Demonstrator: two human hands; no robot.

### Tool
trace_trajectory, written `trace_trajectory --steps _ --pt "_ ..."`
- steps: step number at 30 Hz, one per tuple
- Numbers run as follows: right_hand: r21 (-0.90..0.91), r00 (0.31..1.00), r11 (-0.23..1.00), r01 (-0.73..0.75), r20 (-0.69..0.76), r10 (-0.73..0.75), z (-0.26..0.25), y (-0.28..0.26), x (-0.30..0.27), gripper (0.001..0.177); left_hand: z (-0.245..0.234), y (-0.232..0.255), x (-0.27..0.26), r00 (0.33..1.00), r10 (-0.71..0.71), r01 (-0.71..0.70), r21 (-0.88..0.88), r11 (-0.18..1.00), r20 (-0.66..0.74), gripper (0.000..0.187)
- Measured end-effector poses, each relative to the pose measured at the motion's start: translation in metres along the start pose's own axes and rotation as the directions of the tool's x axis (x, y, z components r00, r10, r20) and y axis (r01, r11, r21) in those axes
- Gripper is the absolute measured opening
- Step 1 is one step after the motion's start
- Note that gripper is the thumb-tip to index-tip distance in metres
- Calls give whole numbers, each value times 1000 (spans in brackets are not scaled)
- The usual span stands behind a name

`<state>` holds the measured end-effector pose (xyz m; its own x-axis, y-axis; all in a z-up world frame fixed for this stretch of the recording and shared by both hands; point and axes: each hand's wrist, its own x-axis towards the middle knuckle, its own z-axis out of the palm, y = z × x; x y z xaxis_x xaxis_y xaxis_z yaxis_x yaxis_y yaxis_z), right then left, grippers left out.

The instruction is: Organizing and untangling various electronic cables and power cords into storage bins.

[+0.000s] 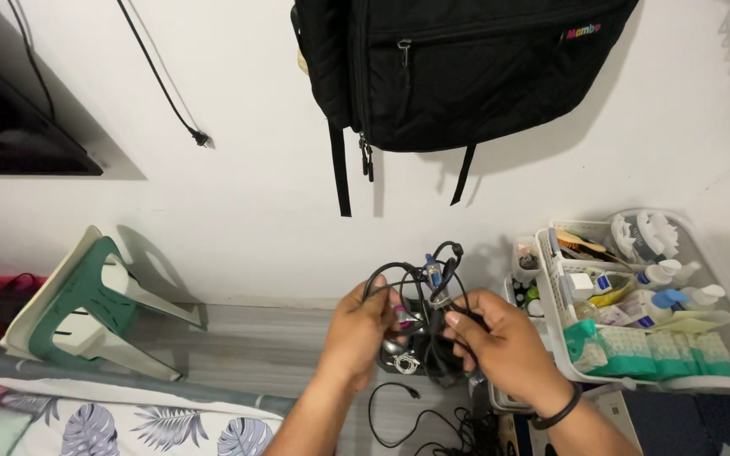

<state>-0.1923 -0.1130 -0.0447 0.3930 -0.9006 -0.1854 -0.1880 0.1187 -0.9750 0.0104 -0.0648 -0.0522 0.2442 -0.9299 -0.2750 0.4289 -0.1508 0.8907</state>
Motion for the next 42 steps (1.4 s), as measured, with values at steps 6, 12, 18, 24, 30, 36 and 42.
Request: trace_trajectory --steps 6,12,18,24,30,36,42 --pt "160 991 985 -66 124 46 -15 13 -2 15 -11 36 -9 993 -7 3 35 999 120 29" --pt "69 989 997 -38 145 27 -9 12 -12 37 2 66 -22 984 -2 41 -213 976 179 26" --pt "319 934 947 31 327 -141 -2 33 -15 52 -10 58 -21 874 164 -4 -330 944 458 28" --pt "655 816 704 274 230 -531 -7 -19 -17 63 -23 51 -17 695 297 48 -454 890 655 31" --pt "828 907 560 31 212 -363 -14 -62 -5 46 -6 62 -45 635 326 -467 12 884 700 15" --pt "702 908 657 274 37 -418 -25 -87 -3 18 -9 34 -52 823 225 -452 360 816 522 8" --pt "644 894 678 354 -19 -448 -40 -98 -3 17 -42 9 -33 921 323 -331 1 944 216 17"
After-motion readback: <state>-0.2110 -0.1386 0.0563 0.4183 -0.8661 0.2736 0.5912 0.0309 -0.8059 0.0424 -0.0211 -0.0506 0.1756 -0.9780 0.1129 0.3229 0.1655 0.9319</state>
